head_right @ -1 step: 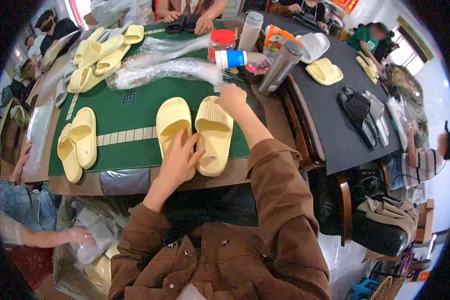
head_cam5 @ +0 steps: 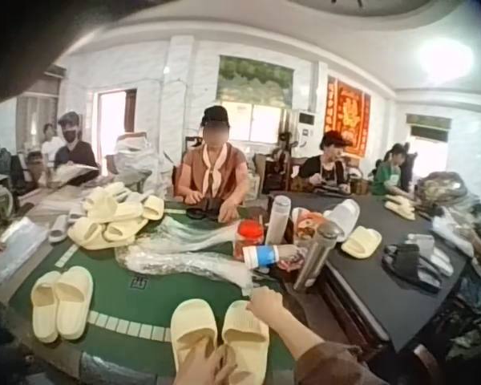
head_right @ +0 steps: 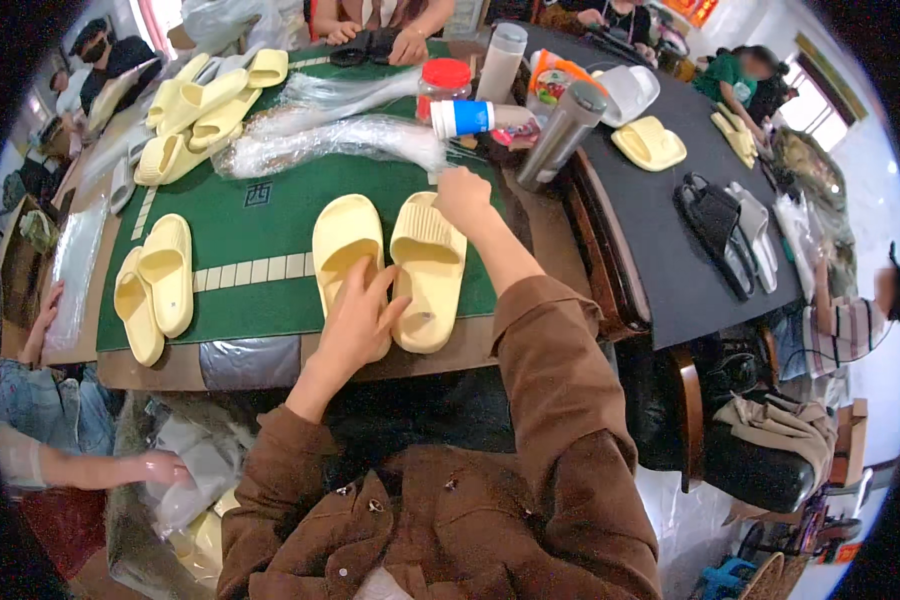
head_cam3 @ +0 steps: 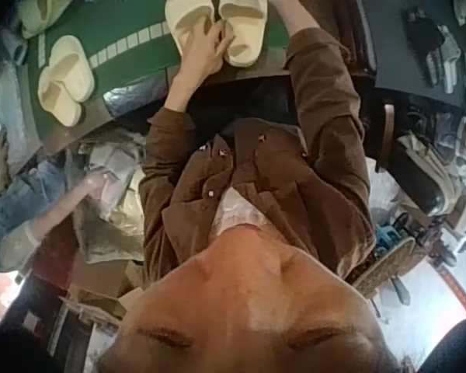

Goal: The person assembles slipper pairs by threading elastic bands through pre-drilled holes in the footbeds. They handle yellow, black, and white slipper pairs, pulling the elastic through each hole and arranging the finished pairs on the table.

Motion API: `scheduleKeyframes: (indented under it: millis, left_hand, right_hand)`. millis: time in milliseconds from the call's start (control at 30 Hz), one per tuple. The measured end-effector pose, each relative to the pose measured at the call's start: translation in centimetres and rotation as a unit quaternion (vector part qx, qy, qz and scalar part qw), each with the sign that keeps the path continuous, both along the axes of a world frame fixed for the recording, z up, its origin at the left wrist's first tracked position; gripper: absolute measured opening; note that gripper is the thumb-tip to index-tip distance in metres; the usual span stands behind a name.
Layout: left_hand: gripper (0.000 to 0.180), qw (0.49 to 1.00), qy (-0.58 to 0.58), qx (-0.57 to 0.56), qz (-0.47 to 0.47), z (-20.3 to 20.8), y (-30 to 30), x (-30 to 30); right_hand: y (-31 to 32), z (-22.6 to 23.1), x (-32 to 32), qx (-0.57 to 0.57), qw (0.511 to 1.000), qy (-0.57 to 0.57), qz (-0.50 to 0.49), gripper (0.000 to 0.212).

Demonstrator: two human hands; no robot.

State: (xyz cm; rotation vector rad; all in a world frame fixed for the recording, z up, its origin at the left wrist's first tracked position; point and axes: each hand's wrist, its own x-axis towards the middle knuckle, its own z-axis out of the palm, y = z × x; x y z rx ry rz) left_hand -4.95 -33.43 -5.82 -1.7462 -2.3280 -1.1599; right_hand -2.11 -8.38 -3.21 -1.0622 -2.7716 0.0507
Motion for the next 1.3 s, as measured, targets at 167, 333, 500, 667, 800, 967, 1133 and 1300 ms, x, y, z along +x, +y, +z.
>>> scheduleKeyframes:
  millis: [167, 333, 500, 667, 800, 967, 1133, 1300]
  left_hand:
    - [0.048, 1.000, -0.020, -0.002, -0.017, -0.4, 1.0, -1.2]
    - [0.054, 0.996, -0.028, -0.055, -0.063, -0.1, 0.8, -0.3]
    - [0.053, 0.997, -0.016, -0.045, -0.062, -0.2, 0.2, 1.3]
    - [0.049, 0.997, 0.003, -0.037, -0.075, -0.3, 0.2, 0.6]
    - [0.049, 0.997, 0.019, -0.039, -0.065, -0.5, 0.4, 0.8]
    - [0.049, 0.998, 0.024, -0.013, -0.057, -0.5, 0.4, 1.2]
    - [0.032, 0.995, 0.067, 0.067, 0.016, 2.5, -1.0, 2.3]
    - [0.022, 0.981, -0.003, 0.186, 0.059, 5.0, 2.9, -3.4]
  right_hand:
    - [-1.1, 0.5, -0.2, -0.072, 0.994, 0.072, 0.048, 0.021]
    - [-2.6, 1.1, -1.4, -0.366, 0.874, 0.306, 0.096, 0.013]
    - [-2.4, -0.3, -2.3, -0.245, 0.941, 0.191, 0.132, 0.035]
    - [-3.9, 0.1, -3.5, -0.153, 0.986, 0.038, 0.058, 0.052]
    - [-3.5, -0.6, -4.0, -0.113, 0.989, 0.022, 0.093, 0.047]
    - [-2.3, -0.5, -2.8, -0.165, 0.966, 0.125, 0.158, 0.031]
    - [-2.9, 1.5, -0.8, -0.250, 0.919, 0.268, 0.146, 0.023]
    - [-5.4, 1.7, 0.6, -0.282, 0.874, 0.365, 0.150, 0.023]
